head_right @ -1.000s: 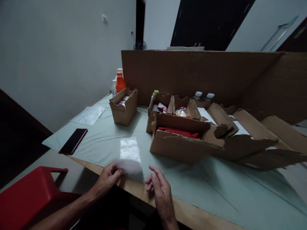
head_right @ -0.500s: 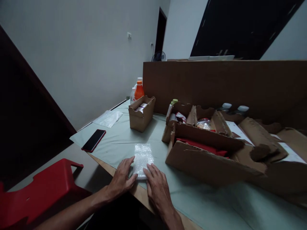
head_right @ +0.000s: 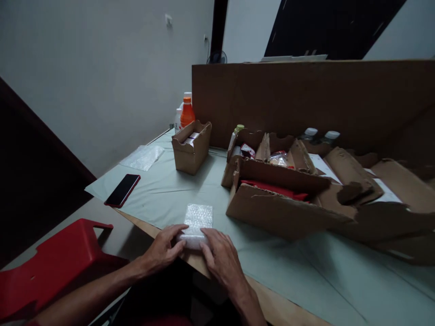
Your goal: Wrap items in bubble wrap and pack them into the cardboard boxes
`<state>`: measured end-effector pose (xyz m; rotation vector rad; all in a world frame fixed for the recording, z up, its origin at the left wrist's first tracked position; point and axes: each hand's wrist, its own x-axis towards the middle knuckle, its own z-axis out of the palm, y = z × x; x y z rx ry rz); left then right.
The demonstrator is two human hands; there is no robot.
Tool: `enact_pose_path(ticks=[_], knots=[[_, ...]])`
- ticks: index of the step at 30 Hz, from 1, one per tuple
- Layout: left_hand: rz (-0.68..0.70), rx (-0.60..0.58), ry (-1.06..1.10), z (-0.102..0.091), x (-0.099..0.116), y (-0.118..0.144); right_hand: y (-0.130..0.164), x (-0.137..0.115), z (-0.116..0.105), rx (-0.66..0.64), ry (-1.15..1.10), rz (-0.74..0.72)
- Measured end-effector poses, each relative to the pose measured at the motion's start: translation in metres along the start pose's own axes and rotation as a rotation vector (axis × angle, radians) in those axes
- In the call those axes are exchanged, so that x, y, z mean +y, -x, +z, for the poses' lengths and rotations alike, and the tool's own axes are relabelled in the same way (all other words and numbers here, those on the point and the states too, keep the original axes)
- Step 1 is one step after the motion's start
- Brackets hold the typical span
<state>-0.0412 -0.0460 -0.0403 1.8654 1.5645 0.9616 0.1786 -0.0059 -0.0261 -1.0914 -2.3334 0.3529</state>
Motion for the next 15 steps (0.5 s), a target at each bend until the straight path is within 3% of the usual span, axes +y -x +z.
enact_pose_path(ticks=[4, 7, 10, 15], knots=[[0.066, 0.051, -0.122, 0.004, -0.006, -0.017, 0.006, -0.001, 0.008, 0.217, 0.153, -0.071], [0.103, 0.106, -0.154, 0.008, -0.01, -0.028, 0.005, -0.003, 0.014, 0.152, 0.211, -0.12], [0.148, 0.13, -0.156, 0.011, -0.01, -0.028, 0.001, -0.002, 0.018, 0.079, 0.201, -0.077], [0.198, 0.055, -0.086, 0.002, -0.006, -0.015, -0.001, -0.001, 0.015, -0.005, -0.008, 0.062]])
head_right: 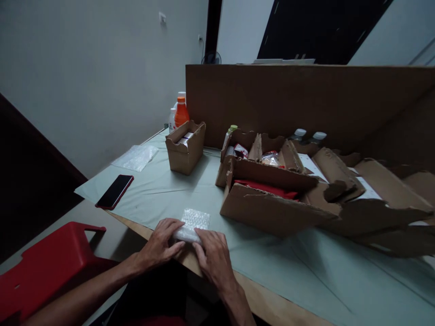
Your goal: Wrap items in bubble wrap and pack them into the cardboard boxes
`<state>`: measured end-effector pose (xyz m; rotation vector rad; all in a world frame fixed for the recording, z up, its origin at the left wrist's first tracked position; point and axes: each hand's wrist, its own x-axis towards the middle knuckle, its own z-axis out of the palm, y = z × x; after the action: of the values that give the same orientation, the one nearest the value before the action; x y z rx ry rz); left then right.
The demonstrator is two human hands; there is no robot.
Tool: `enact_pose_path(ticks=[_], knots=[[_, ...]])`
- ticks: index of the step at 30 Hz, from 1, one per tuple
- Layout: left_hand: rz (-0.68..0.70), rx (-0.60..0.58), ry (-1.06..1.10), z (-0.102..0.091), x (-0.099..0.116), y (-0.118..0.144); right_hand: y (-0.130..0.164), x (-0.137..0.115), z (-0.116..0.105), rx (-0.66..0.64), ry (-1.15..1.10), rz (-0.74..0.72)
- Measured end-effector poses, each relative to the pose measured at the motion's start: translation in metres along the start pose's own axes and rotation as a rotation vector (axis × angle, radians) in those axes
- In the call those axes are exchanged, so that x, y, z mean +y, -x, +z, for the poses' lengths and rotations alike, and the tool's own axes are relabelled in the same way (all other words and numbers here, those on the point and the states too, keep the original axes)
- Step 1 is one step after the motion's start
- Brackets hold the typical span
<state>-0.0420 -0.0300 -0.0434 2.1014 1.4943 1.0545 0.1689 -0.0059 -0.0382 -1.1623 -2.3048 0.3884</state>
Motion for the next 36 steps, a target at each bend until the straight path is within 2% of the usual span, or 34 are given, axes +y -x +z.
enact_pose_path(ticks=[3, 6, 9, 11, 13, 16, 19, 22, 24, 27, 29, 32, 34, 36], knots=[[-0.155, 0.082, 0.139, -0.008, 0.002, 0.002, -0.001, -0.002, -0.004, -0.051, -0.105, 0.181], [-0.436, 0.131, 0.442, -0.014, 0.005, 0.003, -0.005, -0.003, -0.008, -0.028, -0.151, 0.343], [-0.754, 0.008, 0.9, -0.017, 0.013, 0.006, -0.009, -0.004, -0.01, -0.05, -0.241, 0.411], [-0.858, -0.095, 1.129, -0.015, 0.021, 0.006, -0.01, -0.008, -0.01, -0.083, -0.339, 0.43], [-0.832, -0.146, 1.264, -0.009, 0.03, 0.006, -0.008, -0.014, -0.009, -0.107, -0.461, 0.433], [-0.774, -0.116, 1.377, 0.005, 0.04, 0.003, -0.003, -0.024, -0.007, -0.13, -0.607, 0.432], [-0.788, -0.041, 1.423, 0.019, 0.046, 0.001, 0.005, -0.027, -0.01, -0.079, -0.502, 0.432], [-0.741, -0.029, 1.414, 0.021, 0.05, 0.003, 0.01, -0.019, -0.022, 0.068, -0.407, 0.459], [-0.692, -0.094, 1.376, 0.017, 0.053, 0.006, 0.013, -0.014, -0.03, 0.113, -0.504, 0.49], [-0.627, -0.236, 1.274, 0.011, 0.058, 0.011, 0.017, -0.017, -0.034, 0.0, -0.79, 0.466], [-0.598, -0.265, 1.228, 0.011, 0.064, 0.015, 0.02, -0.027, -0.029, -0.043, -0.929, 0.433], [-0.562, -0.271, 1.295, 0.016, 0.073, 0.02, 0.023, -0.044, -0.019, 0.084, -1.004, 0.463], [-0.54, -0.338, 1.345, 0.019, 0.077, 0.021, 0.025, -0.05, -0.017, 0.18, -1.03, 0.504], [-0.512, -0.41, 1.314, 0.021, 0.079, 0.021, 0.028, -0.048, -0.021, 0.195, -1.045, 0.519]])
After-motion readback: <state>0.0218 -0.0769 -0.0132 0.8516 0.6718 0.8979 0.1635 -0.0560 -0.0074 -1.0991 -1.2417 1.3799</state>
